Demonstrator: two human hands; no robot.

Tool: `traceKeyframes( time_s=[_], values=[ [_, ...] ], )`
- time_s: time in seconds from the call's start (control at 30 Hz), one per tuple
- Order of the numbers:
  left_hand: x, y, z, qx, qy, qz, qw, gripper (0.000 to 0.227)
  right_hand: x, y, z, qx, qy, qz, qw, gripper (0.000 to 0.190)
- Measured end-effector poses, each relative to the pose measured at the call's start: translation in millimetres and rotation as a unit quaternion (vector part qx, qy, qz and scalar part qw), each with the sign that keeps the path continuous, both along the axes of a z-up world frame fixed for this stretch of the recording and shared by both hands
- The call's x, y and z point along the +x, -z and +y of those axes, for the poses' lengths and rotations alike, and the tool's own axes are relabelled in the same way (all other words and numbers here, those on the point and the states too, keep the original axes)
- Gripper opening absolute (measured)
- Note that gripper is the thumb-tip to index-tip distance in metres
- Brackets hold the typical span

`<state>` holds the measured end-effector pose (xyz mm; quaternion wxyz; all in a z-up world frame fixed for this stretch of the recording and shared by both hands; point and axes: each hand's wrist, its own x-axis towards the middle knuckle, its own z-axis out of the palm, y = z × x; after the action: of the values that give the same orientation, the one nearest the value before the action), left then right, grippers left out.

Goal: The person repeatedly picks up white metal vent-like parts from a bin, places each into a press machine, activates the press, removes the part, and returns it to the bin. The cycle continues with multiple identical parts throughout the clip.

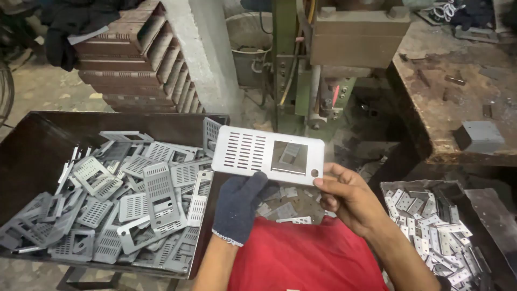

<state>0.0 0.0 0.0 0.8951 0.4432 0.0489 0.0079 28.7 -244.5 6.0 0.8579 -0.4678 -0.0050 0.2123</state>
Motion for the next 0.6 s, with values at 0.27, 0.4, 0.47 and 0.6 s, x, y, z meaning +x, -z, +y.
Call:
traceKeyframes(
  time_s=[0.27,0.4,0.47,0.6],
  values=[
    [-5,-16,-4,0.046,-0.001,0.008,0.999,0.023,-3,-19,0,-0.033,0.003,-0.012,0.999,0.022],
    [-3,-15,-5,0.067,-0.006,-0.005,0.998,0.023,-2,-21,-2,-0.021,-0.011,-0.031,0.999,0.020],
    [4,-10,-4,0.059,-0.011,-0.017,0.998,0.022,-2,-24,-4,-0.022,-0.001,-0.033,0.999,0.019],
    [21,-6,-18,0.038,-0.014,-0.067,0.997,0.020,5,-24,-18,0.012,-0.012,-0.082,0.996,0.016]
  ],
)
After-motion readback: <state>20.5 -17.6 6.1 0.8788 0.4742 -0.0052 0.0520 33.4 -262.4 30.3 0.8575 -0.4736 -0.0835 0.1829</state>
